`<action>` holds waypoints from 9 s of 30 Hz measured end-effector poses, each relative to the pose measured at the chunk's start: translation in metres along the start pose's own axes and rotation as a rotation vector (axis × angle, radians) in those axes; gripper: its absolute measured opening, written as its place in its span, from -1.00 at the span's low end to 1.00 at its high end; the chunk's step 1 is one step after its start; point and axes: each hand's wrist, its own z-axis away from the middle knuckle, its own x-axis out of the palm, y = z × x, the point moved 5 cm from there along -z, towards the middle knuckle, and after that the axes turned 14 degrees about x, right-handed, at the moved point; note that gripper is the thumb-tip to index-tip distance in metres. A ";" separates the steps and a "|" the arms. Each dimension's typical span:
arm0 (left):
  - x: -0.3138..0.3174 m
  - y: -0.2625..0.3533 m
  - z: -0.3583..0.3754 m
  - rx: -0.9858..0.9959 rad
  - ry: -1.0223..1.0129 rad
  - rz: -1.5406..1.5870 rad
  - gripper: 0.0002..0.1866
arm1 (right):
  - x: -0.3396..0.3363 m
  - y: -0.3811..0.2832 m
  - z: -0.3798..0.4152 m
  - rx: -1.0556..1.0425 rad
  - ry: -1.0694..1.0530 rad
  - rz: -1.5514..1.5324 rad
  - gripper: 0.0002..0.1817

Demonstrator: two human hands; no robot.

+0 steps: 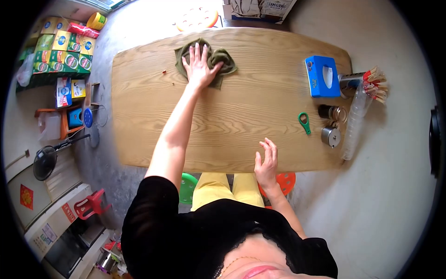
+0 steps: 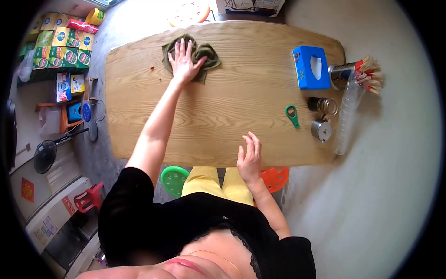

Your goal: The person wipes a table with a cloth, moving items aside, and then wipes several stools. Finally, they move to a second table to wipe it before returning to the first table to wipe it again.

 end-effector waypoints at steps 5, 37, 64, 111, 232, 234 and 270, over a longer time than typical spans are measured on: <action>-0.005 0.122 0.071 0.183 -0.007 0.172 -0.02 | 0.000 0.014 0.019 0.119 0.040 -0.131 -0.51; -0.018 0.221 0.156 0.419 -0.149 0.487 -0.11 | 0.031 0.056 -0.036 -0.066 0.136 0.412 -0.45; -0.047 -0.021 0.152 0.165 -0.051 0.338 -0.14 | 0.211 -0.118 -0.127 -0.453 0.014 0.299 -0.76; -0.113 -0.240 0.246 -0.434 0.412 0.301 -0.57 | 0.288 -0.181 -0.113 -0.498 0.018 0.350 -0.36; -0.113 -0.267 0.403 -0.788 0.510 -0.176 -0.52 | 0.410 -0.284 -0.238 -0.816 0.116 0.378 -0.54; -0.109 -0.264 0.409 -0.779 0.503 -0.167 -0.51 | 0.414 -0.287 -0.133 -0.941 -0.085 0.318 -0.53; -0.117 -0.364 0.469 -0.734 -0.150 1.032 -0.41 | 0.359 -0.160 0.008 0.188 0.524 0.569 -0.40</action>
